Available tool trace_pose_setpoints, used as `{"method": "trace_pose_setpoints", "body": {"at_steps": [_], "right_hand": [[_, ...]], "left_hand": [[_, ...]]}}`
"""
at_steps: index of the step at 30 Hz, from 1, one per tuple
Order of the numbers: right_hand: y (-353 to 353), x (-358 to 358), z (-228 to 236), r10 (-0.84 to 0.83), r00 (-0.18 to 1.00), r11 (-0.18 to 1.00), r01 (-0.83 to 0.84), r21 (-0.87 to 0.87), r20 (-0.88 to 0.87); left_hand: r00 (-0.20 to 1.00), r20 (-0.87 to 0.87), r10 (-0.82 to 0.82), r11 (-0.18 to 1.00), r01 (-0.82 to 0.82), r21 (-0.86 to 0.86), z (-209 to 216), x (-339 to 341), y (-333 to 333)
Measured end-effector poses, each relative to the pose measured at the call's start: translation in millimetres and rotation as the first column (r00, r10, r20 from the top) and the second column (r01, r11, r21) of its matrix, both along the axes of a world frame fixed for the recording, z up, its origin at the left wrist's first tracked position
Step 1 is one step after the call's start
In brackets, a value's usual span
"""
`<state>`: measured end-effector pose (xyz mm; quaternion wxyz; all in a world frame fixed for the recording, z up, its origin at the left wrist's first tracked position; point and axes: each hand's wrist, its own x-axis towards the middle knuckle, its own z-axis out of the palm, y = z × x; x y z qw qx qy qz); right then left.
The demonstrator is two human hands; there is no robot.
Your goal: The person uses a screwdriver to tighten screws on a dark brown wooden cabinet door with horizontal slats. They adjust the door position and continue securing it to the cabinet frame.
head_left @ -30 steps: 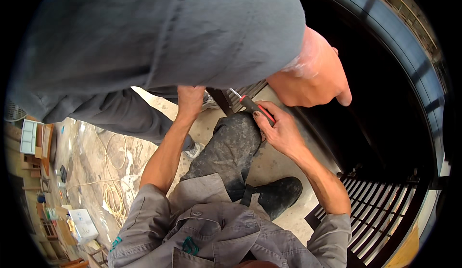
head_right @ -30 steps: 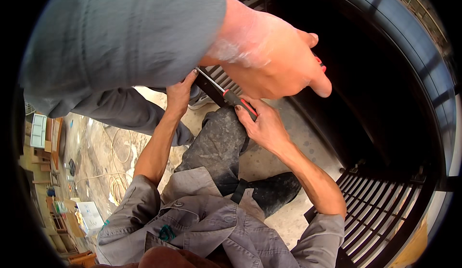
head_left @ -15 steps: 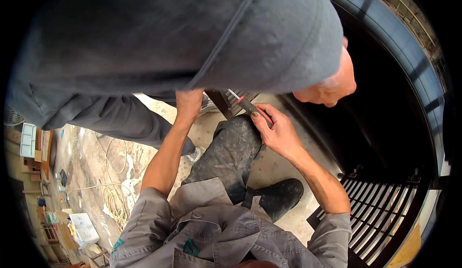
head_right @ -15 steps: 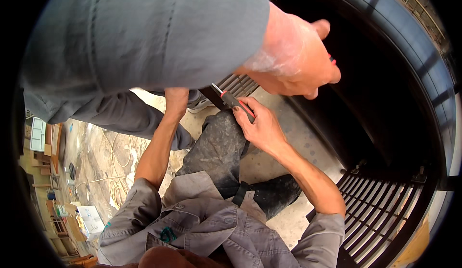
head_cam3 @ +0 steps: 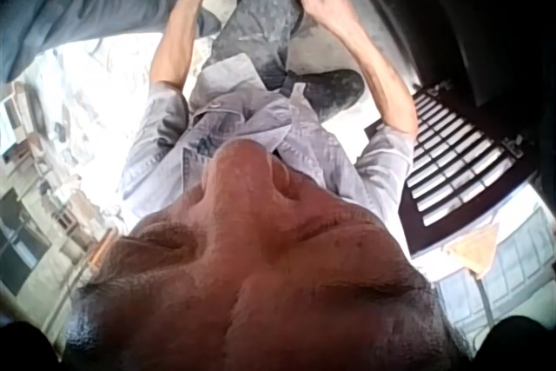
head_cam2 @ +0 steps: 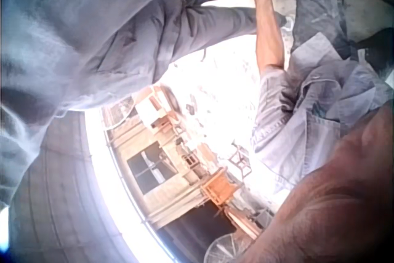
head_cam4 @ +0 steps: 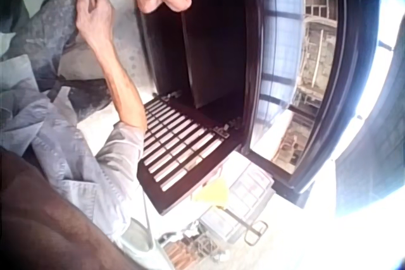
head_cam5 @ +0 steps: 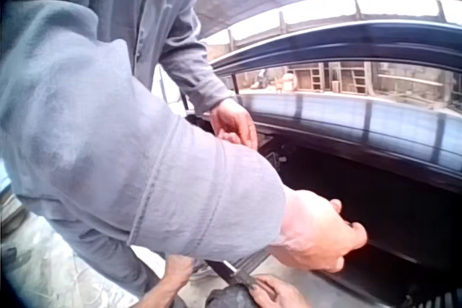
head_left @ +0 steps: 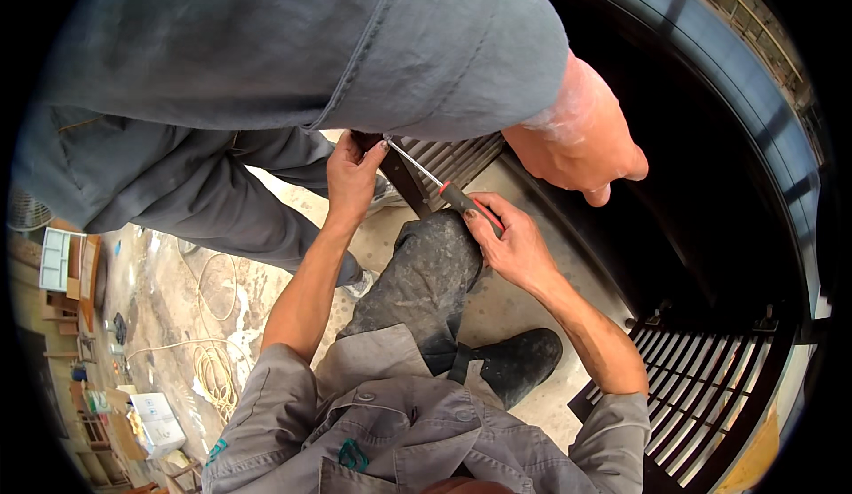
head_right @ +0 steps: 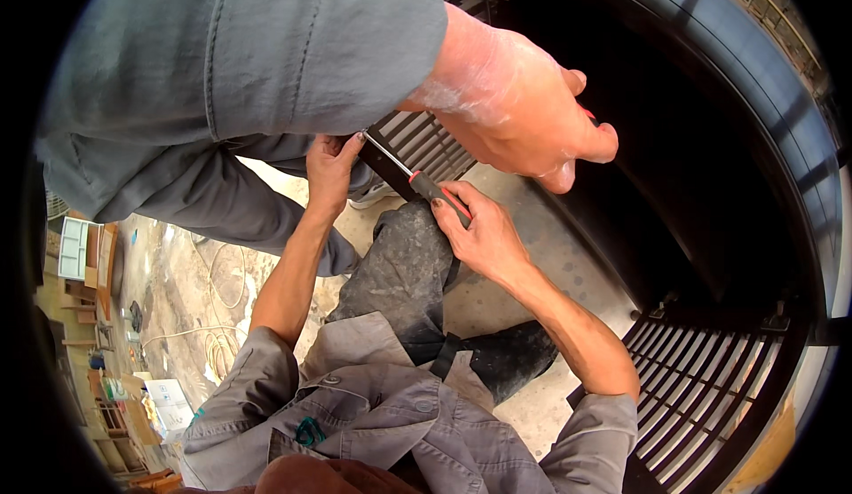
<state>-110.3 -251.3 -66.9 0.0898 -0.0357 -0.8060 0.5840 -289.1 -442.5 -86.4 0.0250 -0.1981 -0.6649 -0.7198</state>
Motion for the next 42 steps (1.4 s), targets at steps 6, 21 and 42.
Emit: {"method": "trace_pose_setpoints", "body": {"at_steps": [6, 21, 42], "right_hand": [[-1, 0, -2, 0.000, 1.000, 1.000, 0.000, 0.012, 0.008], [0, 3, 5, -0.015, 0.995, 1.000, 0.017, -0.022, 0.096], [17, 7, 10, 0.331, 0.892, 0.719, -0.027, -0.695, 0.307]], "left_hand": [[1.000, 0.022, 0.001, 1.000, 0.000, -0.025, -2, -1, -2], [1.000, 0.020, 0.004, 1.000, -0.004, -0.004, 2, 3, 0], [0.999, 0.027, -0.019, 1.000, 0.019, -0.011, 2, 6, 1]]}}
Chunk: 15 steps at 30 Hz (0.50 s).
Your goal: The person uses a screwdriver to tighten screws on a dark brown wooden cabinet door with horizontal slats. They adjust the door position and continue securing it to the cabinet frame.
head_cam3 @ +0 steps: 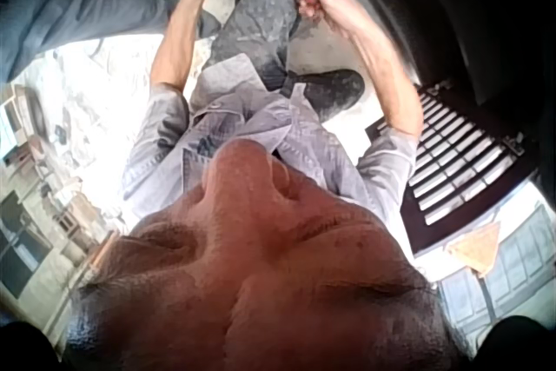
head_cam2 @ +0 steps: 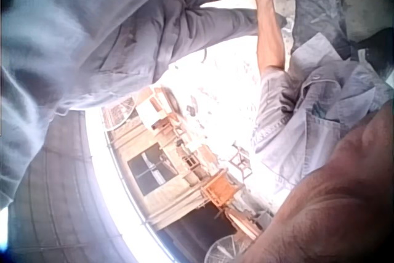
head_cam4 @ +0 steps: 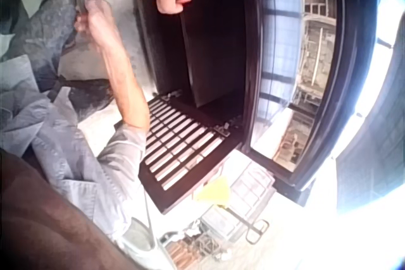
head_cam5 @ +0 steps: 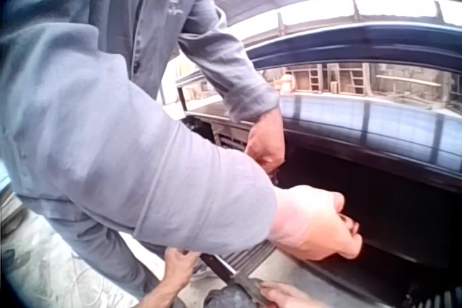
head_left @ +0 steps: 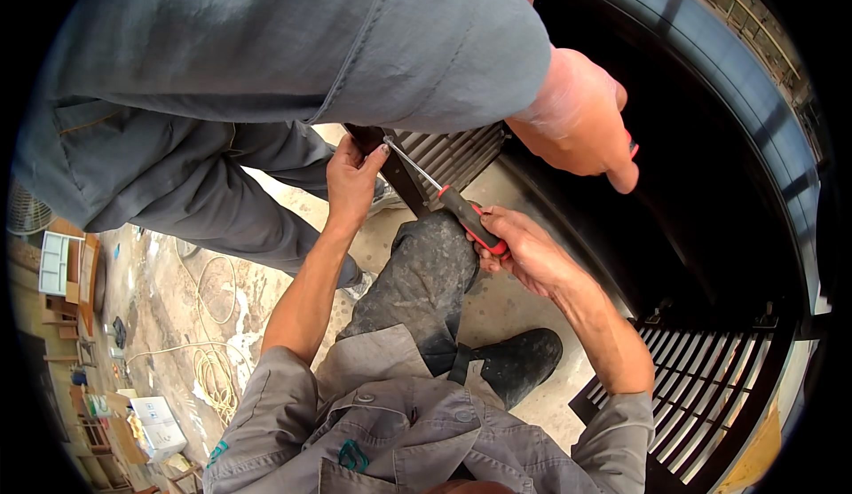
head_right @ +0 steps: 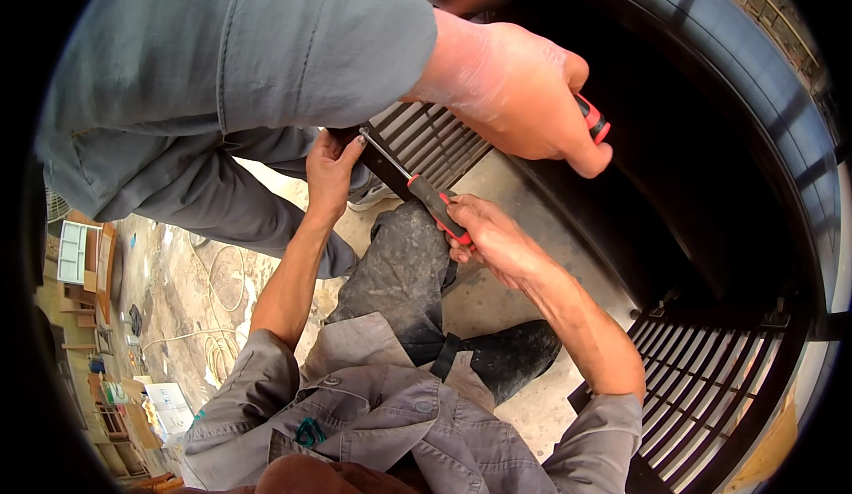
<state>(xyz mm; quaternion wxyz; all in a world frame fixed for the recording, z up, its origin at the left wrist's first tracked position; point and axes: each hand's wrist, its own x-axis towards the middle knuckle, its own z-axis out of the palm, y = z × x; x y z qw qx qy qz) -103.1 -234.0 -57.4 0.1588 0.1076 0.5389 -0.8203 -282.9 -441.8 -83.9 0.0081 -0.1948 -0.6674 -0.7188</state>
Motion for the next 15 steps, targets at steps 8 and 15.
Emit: {"method": "trace_pose_setpoints", "body": {"at_steps": [8, 15], "right_hand": [[-13, 9, 17, 0.125, 0.876, 0.558, 0.326, 0.763, -0.466], [4, 5, 11, 0.004, 0.994, 0.984, 0.015, 0.179, -0.108]], "left_hand": [[1.000, -0.015, 0.003, 1.000, -0.003, 0.010, 3, 6, 3], [1.000, -0.020, -0.004, 1.000, 0.005, 0.013, 1, 3, 1]]}}
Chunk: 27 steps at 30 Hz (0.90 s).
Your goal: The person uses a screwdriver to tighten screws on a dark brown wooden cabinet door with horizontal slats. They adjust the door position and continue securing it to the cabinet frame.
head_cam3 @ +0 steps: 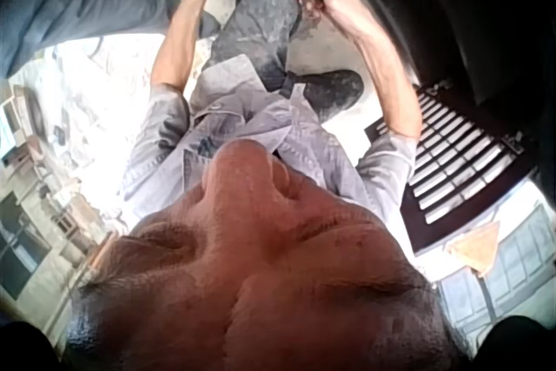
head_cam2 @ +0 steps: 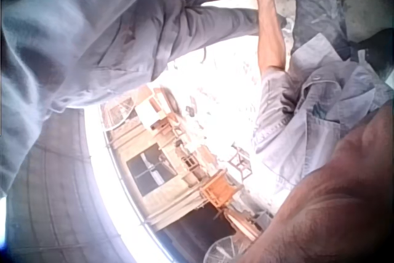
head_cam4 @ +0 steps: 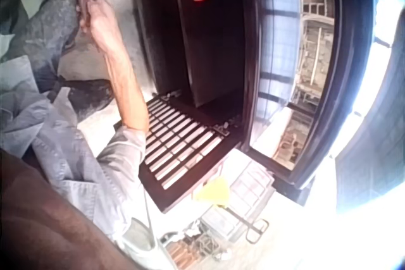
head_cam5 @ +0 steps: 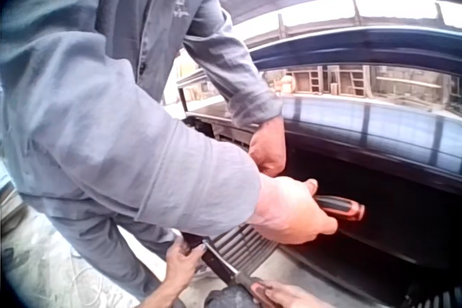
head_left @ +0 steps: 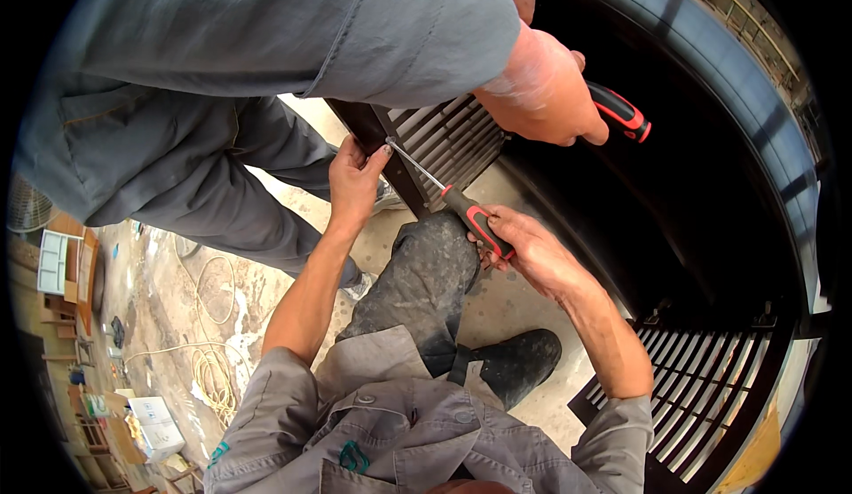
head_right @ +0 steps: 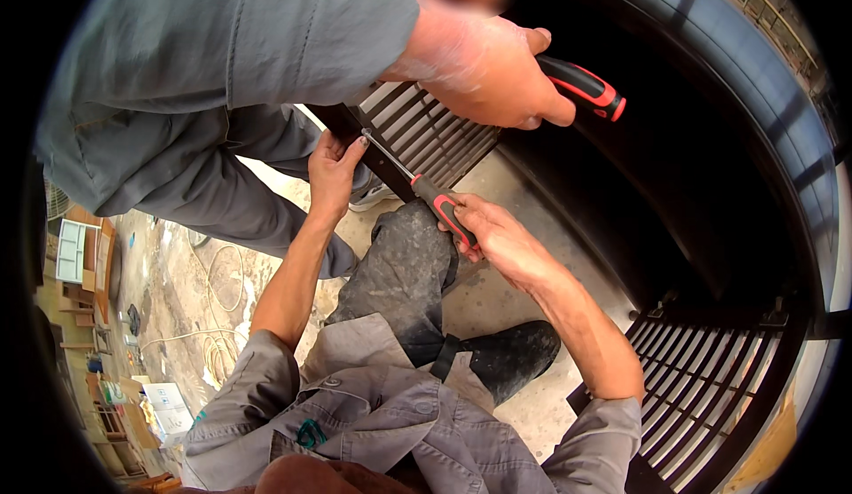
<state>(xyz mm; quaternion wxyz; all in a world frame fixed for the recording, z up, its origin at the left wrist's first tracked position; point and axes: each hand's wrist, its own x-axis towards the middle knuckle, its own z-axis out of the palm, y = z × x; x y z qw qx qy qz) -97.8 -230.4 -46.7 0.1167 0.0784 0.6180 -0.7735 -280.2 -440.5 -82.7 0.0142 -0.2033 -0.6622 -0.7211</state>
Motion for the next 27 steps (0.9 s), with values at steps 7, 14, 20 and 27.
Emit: {"method": "trace_pose_setpoints", "body": {"at_steps": [7, 14, 20, 27], "right_hand": [[-11, 9, -11, -0.060, 0.927, 0.881, 0.223, 0.418, -0.370], [-10, 10, 6, -0.160, 0.973, 0.964, 0.191, 0.188, -0.169], [-6, 6, 9, -0.018, 0.986, 0.939, 0.073, -0.337, 0.165], [2, 2, 18, 0.179, 0.954, 0.951, -0.105, -0.291, 0.242]], "left_hand": [[1.000, -0.005, 0.001, 1.000, 0.000, 0.024, -2, 0, 2], [1.000, 0.004, -0.002, 1.000, 0.002, 0.017, 0, 5, 3], [1.000, -0.003, -0.001, 1.000, 0.001, 0.005, 2, 4, 2], [1.000, 0.000, -0.014, 1.000, 0.014, 0.009, 2, 10, 5]]}}
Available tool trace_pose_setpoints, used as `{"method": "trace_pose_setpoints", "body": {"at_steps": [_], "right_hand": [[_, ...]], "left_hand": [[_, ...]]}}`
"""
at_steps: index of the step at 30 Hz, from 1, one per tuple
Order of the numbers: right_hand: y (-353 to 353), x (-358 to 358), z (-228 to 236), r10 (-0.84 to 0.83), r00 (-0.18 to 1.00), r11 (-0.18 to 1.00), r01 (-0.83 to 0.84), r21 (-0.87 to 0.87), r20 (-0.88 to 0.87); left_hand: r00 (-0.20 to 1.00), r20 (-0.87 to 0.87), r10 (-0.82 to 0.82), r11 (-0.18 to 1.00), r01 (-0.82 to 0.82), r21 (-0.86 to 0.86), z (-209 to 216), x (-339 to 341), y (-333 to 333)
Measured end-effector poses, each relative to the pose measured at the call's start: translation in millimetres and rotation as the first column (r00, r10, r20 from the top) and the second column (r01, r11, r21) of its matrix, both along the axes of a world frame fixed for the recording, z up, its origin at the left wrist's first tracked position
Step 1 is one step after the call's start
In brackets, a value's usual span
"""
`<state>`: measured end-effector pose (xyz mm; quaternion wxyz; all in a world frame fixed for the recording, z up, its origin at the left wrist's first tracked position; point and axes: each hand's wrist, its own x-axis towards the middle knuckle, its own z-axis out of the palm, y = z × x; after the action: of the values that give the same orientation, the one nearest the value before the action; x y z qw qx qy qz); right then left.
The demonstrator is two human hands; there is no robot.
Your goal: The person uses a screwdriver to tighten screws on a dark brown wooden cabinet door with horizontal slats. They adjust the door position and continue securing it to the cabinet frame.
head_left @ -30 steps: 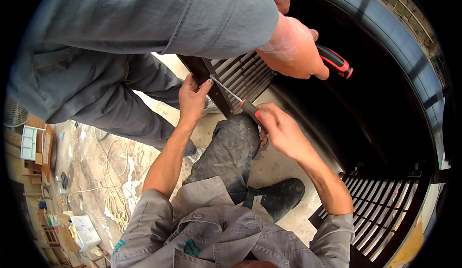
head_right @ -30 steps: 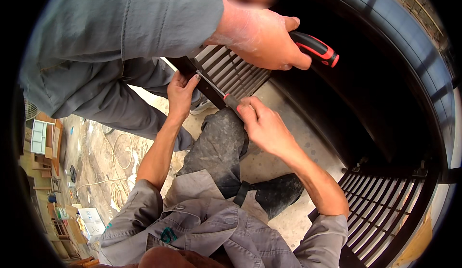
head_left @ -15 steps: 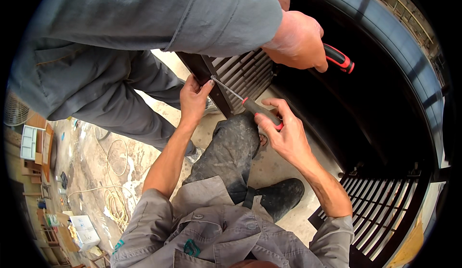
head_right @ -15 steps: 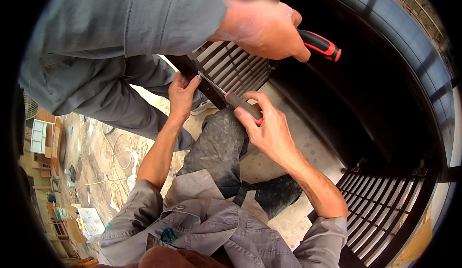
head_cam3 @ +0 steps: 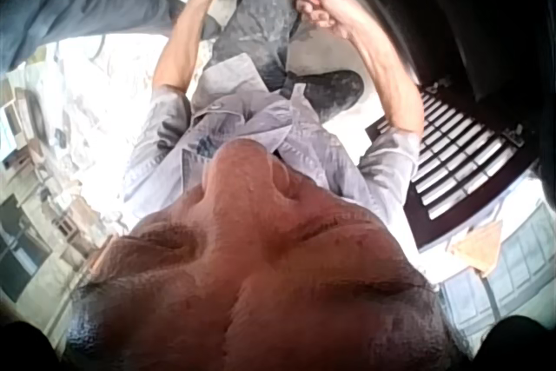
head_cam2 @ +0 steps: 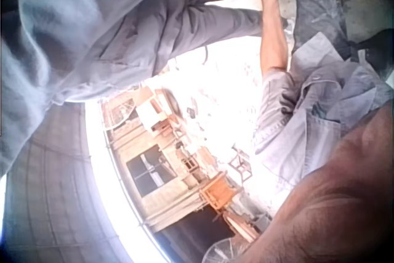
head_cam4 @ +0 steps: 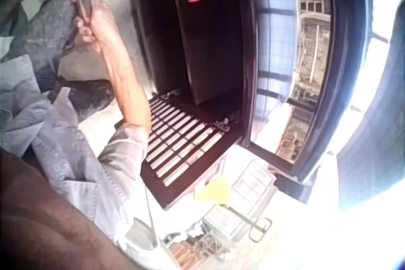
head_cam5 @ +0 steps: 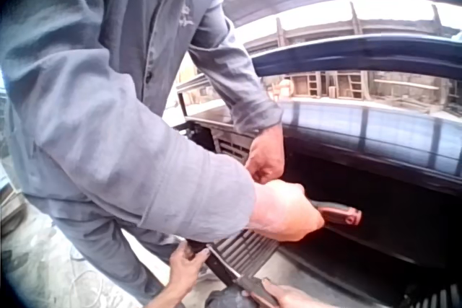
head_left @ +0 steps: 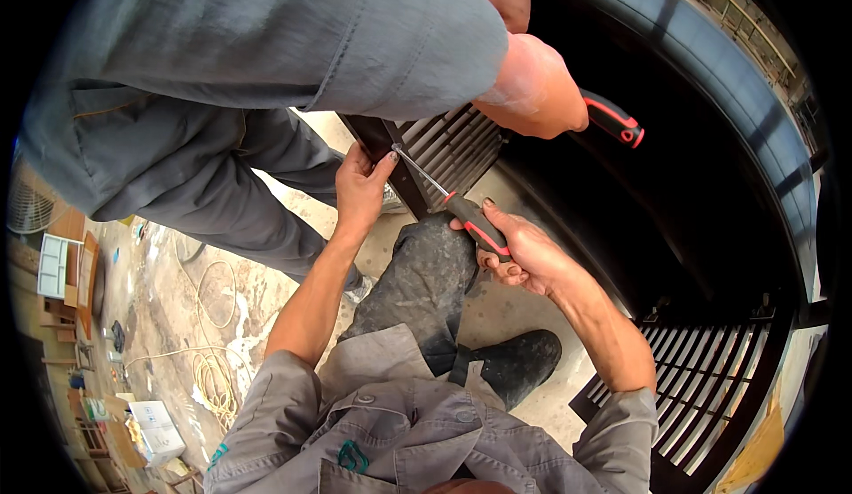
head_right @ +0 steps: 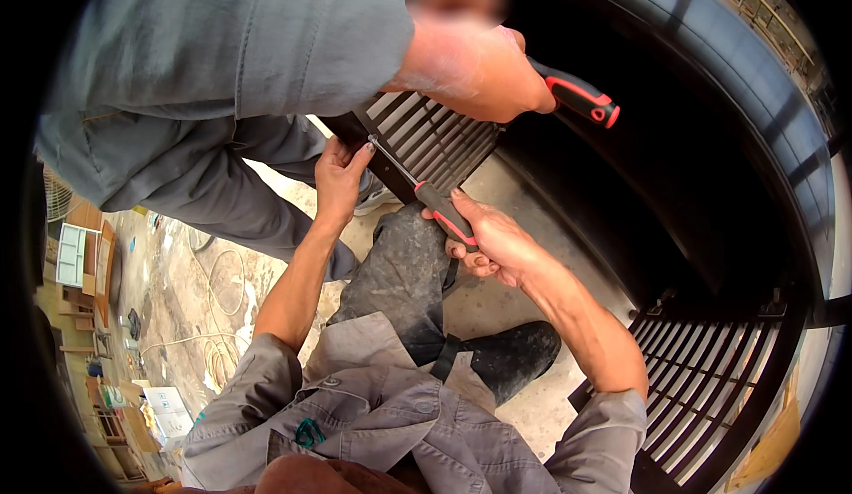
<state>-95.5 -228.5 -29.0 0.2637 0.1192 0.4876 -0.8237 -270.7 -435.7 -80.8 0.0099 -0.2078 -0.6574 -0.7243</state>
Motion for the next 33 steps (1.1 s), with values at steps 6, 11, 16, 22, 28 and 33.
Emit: {"method": "trace_pose_setpoints", "body": {"at_steps": [6, 11, 16, 22, 28, 33], "right_hand": [[-15, 3, -21, -0.121, 0.894, 0.763, 0.361, 0.536, -0.431], [-18, 7, -30, -0.098, 0.781, 0.629, 0.529, 0.570, -0.616], [-11, 2, 2, -0.233, 0.955, 0.912, 0.280, 0.299, -0.182], [-12, -3, -30, -0.034, 0.822, 0.667, 0.442, 0.599, -0.569], [-19, 0, -22, -0.049, 0.783, 0.669, 0.487, 0.561, -0.620], [-7, -15, -22, -0.031, 0.944, 0.800, 0.221, 0.557, -0.330]], "left_hand": [[1.000, 0.000, 0.014, 1.000, -0.014, -0.016, 0, -1, 0], [1.000, 0.005, 0.019, 0.999, -0.019, -0.034, 0, -1, -1], [1.000, 0.009, 0.016, 0.999, -0.016, -0.052, 1, -1, -3], [1.000, 0.026, 0.014, 0.999, -0.013, -0.039, 0, -3, -1], [1.000, 0.007, -0.001, 1.000, 0.001, -0.007, -1, 0, -1], [1.000, 0.012, -0.005, 0.999, 0.006, -0.045, 1, -1, -1]]}}
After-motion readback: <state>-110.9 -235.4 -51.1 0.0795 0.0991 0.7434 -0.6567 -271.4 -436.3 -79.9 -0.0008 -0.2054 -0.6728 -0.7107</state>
